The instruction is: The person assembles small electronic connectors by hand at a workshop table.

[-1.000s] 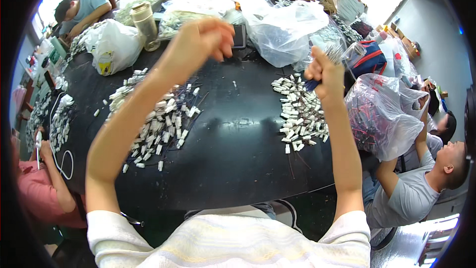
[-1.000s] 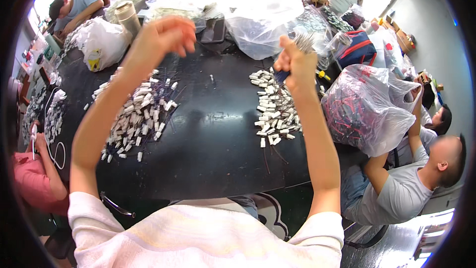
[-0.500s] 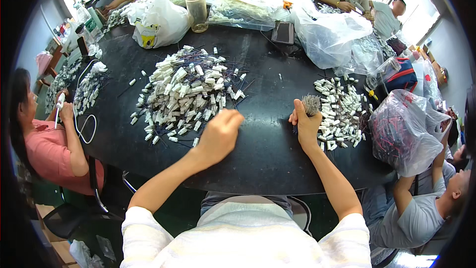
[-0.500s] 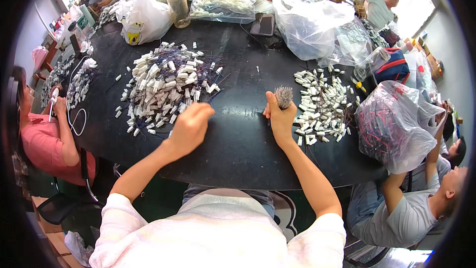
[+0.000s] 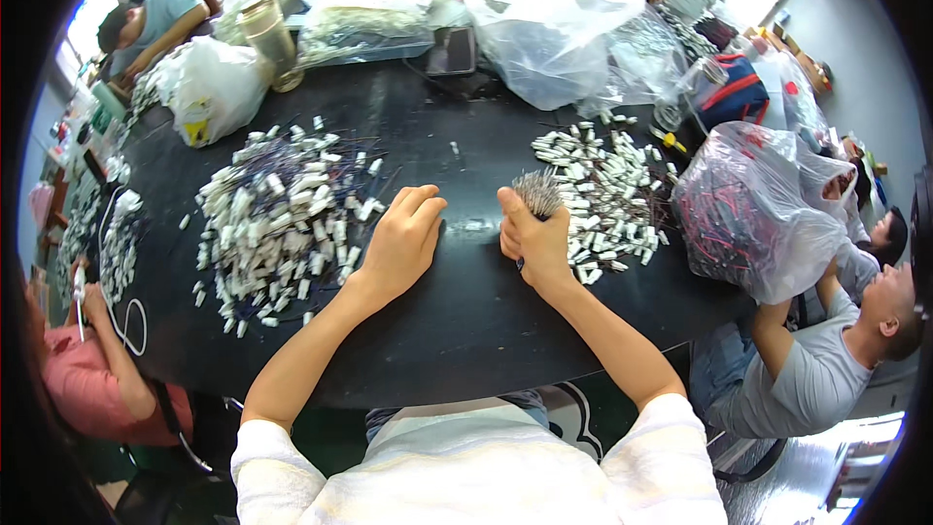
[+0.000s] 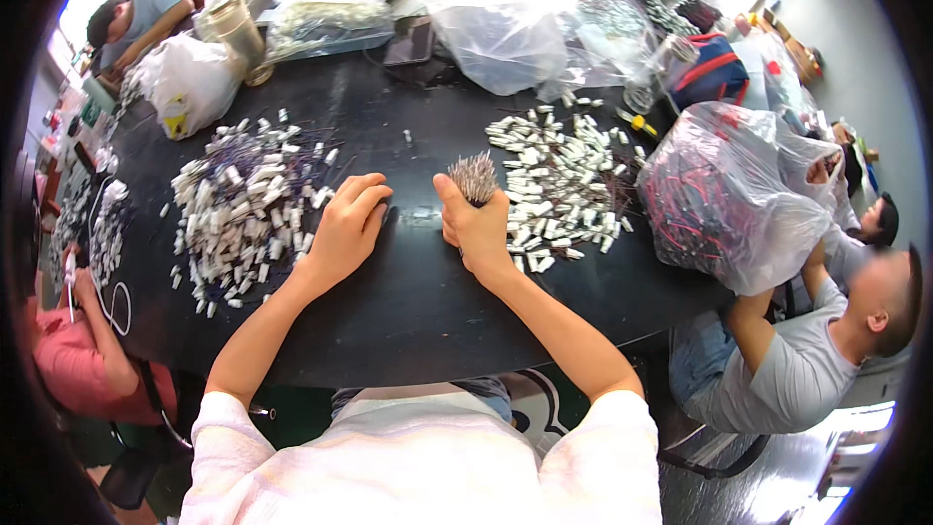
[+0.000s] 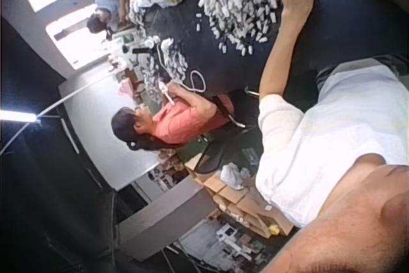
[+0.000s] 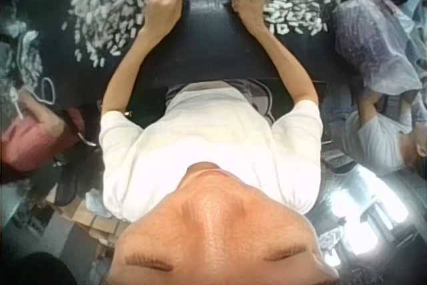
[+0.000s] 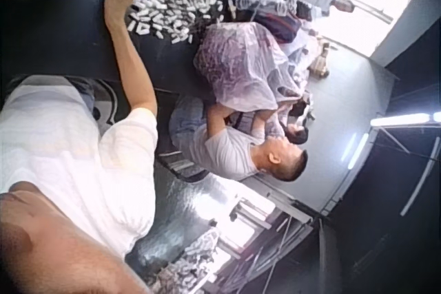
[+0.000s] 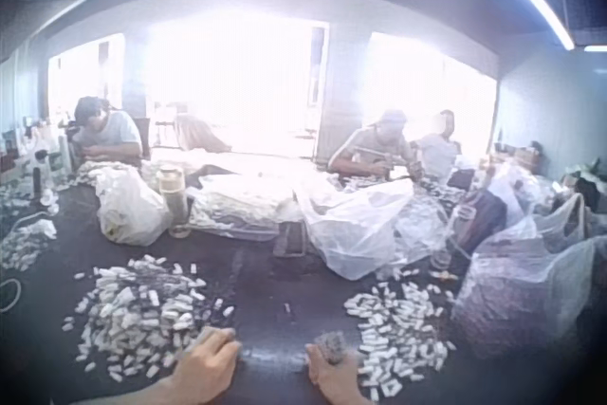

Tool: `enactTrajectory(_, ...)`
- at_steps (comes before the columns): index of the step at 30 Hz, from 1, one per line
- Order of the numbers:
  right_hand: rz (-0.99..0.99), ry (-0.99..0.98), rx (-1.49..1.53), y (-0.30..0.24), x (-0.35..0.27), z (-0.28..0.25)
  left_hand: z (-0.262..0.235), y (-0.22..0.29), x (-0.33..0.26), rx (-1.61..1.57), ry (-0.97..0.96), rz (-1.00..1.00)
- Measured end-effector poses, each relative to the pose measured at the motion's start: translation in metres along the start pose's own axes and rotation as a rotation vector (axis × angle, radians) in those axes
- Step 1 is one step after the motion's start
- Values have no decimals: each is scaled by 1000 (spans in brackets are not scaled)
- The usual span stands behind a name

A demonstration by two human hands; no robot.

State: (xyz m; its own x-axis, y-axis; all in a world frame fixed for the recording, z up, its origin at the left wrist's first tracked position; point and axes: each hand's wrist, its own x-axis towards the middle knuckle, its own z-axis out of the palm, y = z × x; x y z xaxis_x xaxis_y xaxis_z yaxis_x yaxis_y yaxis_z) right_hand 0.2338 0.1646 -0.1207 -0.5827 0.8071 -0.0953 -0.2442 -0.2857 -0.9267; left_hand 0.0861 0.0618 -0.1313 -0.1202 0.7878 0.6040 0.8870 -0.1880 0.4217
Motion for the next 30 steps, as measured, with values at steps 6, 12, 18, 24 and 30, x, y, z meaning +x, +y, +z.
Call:
enactTrajectory(6,-187,233,72,-68,23,-77,65,22,53,-218,-39,6)
enactTrajectory(12,-683,585,-1283,-81,62,-178,133,53,125,47,-103,75)
enactTrajectory(18,-579,506,-1678,-60,88,-200,160,49,110,97,-204,-33)
enactTrajectory(24,-508,496,-1581,-45,60,-179,100,76,60,44,-304,115)
enactTrajectory(30,-523,379,-1524,-19,45,-123,68,103,7,-79,-556,339)
